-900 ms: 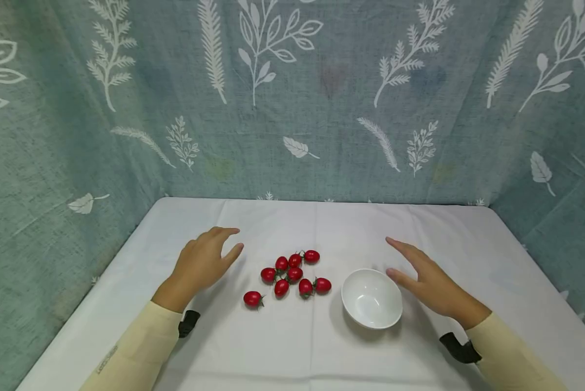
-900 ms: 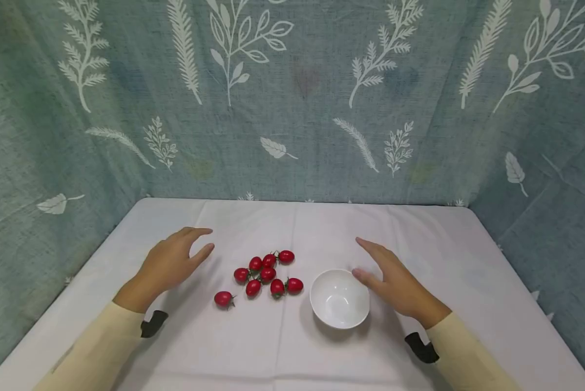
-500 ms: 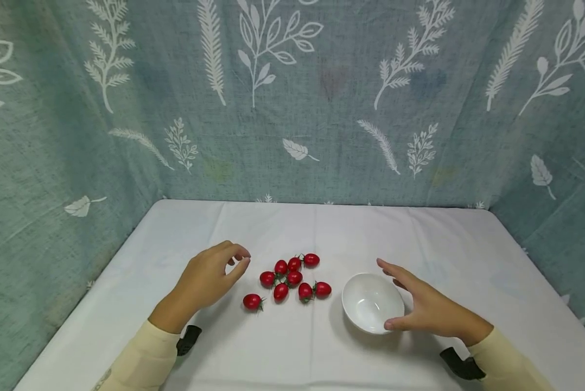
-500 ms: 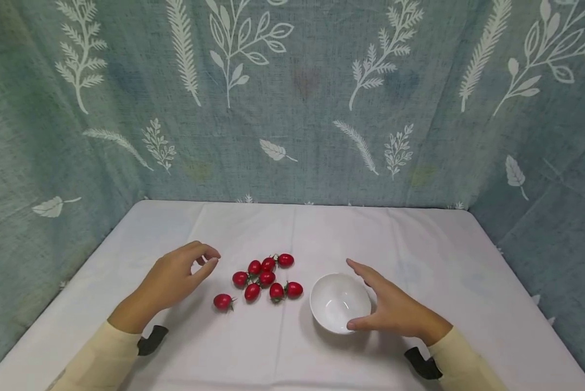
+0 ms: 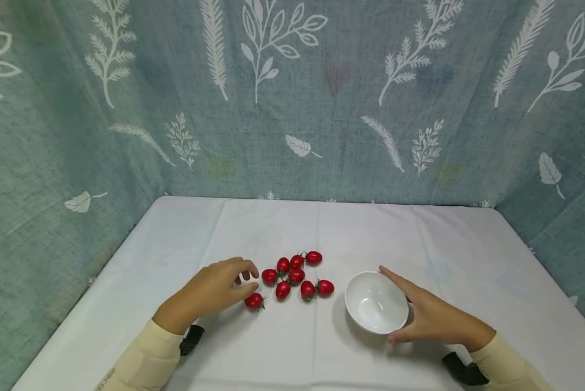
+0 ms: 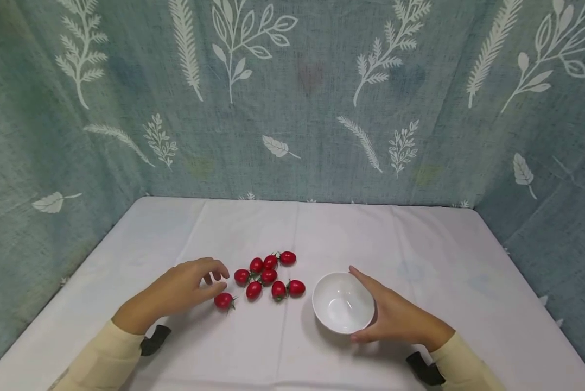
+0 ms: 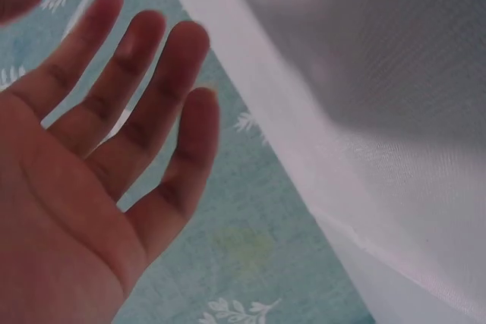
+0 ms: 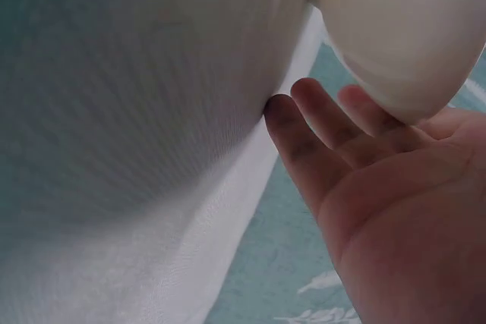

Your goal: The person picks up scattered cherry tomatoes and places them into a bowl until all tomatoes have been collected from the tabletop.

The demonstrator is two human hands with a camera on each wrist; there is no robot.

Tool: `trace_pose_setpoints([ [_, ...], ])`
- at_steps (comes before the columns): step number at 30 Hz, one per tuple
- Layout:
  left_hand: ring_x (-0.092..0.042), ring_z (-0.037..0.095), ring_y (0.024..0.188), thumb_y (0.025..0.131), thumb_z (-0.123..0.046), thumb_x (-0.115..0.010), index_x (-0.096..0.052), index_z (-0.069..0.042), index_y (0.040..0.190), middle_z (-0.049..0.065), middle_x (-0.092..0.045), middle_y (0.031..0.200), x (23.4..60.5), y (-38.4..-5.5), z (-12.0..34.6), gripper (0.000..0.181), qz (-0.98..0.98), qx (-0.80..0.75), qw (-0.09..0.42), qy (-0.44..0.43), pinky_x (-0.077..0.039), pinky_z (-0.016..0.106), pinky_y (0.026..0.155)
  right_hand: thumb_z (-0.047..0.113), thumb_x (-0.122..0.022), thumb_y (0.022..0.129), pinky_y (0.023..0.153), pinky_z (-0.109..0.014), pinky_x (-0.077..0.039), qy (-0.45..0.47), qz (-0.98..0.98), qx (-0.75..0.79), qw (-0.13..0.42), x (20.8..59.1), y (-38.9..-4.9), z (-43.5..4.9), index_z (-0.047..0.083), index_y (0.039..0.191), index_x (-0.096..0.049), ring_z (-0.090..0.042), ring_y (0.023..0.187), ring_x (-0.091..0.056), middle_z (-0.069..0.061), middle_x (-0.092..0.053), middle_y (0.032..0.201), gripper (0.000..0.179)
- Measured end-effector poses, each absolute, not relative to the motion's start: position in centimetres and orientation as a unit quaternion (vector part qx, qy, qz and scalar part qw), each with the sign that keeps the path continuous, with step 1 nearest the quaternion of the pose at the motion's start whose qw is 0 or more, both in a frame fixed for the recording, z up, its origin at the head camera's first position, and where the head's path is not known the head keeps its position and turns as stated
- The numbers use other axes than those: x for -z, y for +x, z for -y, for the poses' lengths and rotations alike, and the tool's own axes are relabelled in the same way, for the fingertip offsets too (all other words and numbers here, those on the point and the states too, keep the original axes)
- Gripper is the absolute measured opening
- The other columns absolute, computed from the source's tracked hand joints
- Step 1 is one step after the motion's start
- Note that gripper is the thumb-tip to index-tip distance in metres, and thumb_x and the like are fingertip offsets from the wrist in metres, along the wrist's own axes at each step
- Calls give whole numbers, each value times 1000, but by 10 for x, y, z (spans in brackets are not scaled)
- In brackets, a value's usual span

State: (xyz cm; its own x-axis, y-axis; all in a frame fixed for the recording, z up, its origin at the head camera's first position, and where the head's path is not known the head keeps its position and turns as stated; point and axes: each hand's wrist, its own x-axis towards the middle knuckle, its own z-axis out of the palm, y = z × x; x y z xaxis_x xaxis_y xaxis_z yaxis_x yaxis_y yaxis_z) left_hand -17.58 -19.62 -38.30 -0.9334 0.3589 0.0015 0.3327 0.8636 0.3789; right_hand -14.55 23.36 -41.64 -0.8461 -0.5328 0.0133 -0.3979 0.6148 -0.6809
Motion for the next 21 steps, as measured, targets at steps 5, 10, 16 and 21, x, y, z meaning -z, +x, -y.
trace_pose_setpoints([
  [5, -57, 9, 81, 84, -27, -73, -68, -24, 105, -9, -64, 95, 384, -177, 198, 22, -960, -192, 60, 196, -46, 29, 68, 54, -87, 68, 102, -26, -45, -250, -897, 350, 97, 415, -145, -235, 17, 160, -20, -31, 137, -44, -11, -37, 159, 120],
  [10, -56, 11, 78, 81, -20, -79, -68, -23, 102, -7, -64, 94, 384, -175, 199, 25, -955, -179, 70, 224, -45, 26, 66, 51, -87, 70, 100, -29, -46, -247, -897, 352, 106, 414, -144, -237, 19, 160, -22, -32, 136, -44, -12, -39, 157, 116],
  [16, -56, 11, 79, 78, -18, -82, -67, -26, 99, -10, -63, 90, 388, -176, 199, 27, -953, -178, 82, 233, -45, 25, 66, 53, -87, 69, 100, -30, -46, -240, -900, 347, 105, 414, -145, -236, 20, 159, -23, -30, 136, -45, -10, -40, 157, 115],
  [21, -55, 10, 77, 78, -17, -83, -66, -29, 95, -11, -62, 86, 392, -177, 199, 26, -953, -174, 84, 232, -45, 24, 65, 53, -86, 69, 101, -32, -46, -228, -899, 354, 117, 417, -147, -234, 20, 160, -22, -29, 137, -45, -8, -39, 157, 116],
])
